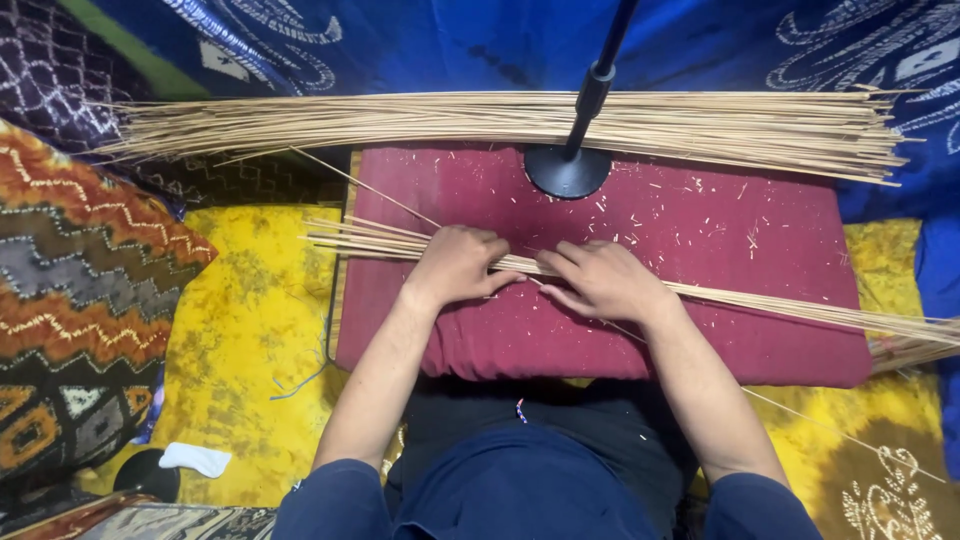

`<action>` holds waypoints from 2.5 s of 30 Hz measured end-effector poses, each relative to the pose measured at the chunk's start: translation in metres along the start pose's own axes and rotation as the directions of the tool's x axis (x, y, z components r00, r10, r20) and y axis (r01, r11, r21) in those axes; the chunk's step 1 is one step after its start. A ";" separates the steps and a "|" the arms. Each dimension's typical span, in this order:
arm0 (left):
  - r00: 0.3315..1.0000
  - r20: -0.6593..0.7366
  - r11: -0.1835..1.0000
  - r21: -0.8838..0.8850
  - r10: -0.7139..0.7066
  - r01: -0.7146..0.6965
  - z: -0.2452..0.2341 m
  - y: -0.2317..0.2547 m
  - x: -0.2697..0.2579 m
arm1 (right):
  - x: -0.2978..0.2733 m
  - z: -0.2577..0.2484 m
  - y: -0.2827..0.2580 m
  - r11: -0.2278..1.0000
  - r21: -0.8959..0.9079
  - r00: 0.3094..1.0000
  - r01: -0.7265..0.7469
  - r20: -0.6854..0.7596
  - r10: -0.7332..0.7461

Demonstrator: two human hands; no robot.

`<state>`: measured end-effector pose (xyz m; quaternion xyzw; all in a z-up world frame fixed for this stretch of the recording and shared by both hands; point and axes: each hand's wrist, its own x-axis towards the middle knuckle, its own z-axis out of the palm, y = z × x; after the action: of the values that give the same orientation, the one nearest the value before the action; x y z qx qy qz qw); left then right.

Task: Weaving thin wooden sticks together to form a bundle or structure on a padded work surface.

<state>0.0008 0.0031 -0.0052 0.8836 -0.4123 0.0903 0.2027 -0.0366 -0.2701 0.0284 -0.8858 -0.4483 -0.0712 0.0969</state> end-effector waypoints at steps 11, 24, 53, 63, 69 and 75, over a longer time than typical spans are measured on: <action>0.989 -0.100 0.987 0.131 0.110 -0.096 0.027 -0.013 0.003 | 0.005 -0.014 -0.007 0.988 0.149 0.998 -0.045 0.056 0.037; 0.992 -0.006 0.985 0.119 -0.123 0.123 0.001 -0.008 -0.007 | 0.002 -0.013 -0.008 0.952 -0.229 0.953 -0.205 0.176 0.248; 0.960 0.061 0.944 0.211 -0.273 0.255 0.019 -0.034 -0.010 | -0.041 -0.001 0.029 0.863 -0.326 0.846 -0.385 0.250 0.472; 0.862 -0.424 0.844 0.321 -0.279 0.431 0.027 -0.055 -0.018 | -0.046 -0.001 0.039 0.777 -0.497 0.914 -0.387 -0.095 0.394; 0.530 -0.784 0.645 0.229 -0.322 0.729 -0.003 -0.078 -0.027 | -0.064 0.015 0.063 0.779 -0.485 0.914 -0.397 -0.289 0.285; 0.284 -0.865 0.641 -0.054 -0.413 0.766 -0.050 -0.052 -0.039 | -0.074 0.037 0.064 0.763 -0.468 0.885 -0.446 -0.356 0.299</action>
<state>0.0161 0.0815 0.0123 0.8408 0.1248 0.4811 0.2146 -0.0268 -0.3564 -0.0303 -0.9311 -0.2065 -0.2886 -0.0846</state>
